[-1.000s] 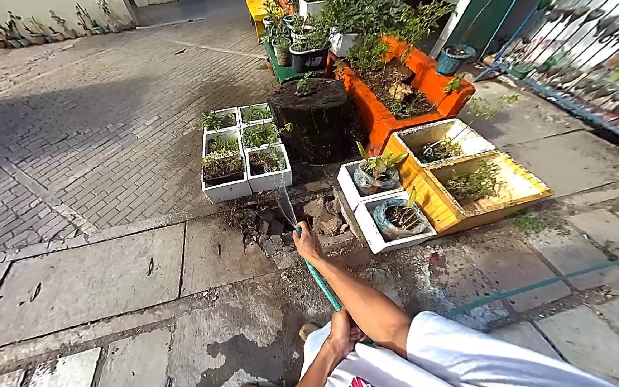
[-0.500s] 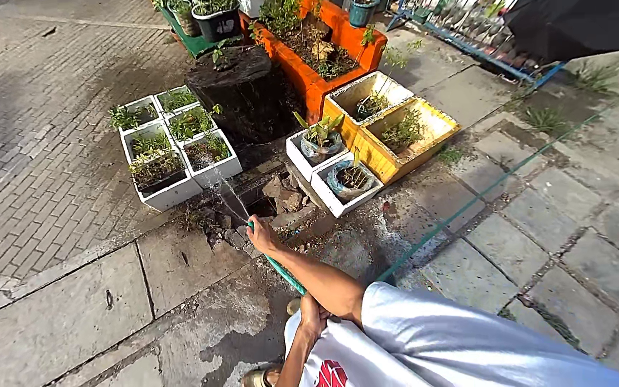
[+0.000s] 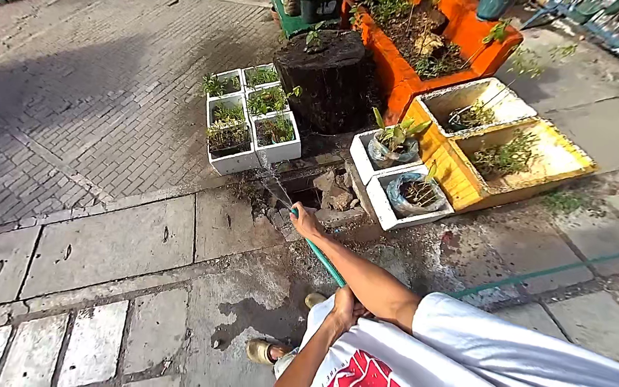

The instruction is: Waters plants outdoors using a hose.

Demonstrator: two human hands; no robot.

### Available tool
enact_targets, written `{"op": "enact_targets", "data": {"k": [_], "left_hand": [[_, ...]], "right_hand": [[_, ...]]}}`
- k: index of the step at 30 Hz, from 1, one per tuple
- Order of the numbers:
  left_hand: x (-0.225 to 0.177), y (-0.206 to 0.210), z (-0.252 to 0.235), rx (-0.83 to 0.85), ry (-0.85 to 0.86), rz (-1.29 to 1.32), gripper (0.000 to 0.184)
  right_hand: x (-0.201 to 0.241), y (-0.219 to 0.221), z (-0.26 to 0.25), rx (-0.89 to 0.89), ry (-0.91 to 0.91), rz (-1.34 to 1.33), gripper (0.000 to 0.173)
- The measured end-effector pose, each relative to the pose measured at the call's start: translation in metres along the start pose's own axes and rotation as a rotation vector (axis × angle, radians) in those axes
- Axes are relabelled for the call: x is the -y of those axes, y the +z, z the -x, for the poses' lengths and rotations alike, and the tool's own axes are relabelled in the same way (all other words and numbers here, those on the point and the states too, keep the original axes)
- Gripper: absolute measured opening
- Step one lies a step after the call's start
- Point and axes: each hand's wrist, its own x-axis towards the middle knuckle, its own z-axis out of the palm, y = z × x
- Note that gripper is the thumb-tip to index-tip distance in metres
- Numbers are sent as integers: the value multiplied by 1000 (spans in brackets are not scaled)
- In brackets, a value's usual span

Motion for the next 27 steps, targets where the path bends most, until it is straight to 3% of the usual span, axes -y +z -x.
{"op": "enact_targets", "data": {"k": [11, 18, 27], "left_hand": [[-1, -1, 3, 10, 15, 48, 60], [-2, -3, -3, 45, 13, 10, 59], [-3, -1, -6, 62, 15, -13, 60]], "right_hand": [[2, 17, 0, 11, -21, 52, 37], [-4, -10, 3, -202, 123, -2, 39], [-6, -15, -1, -195, 111, 22, 38]]}}
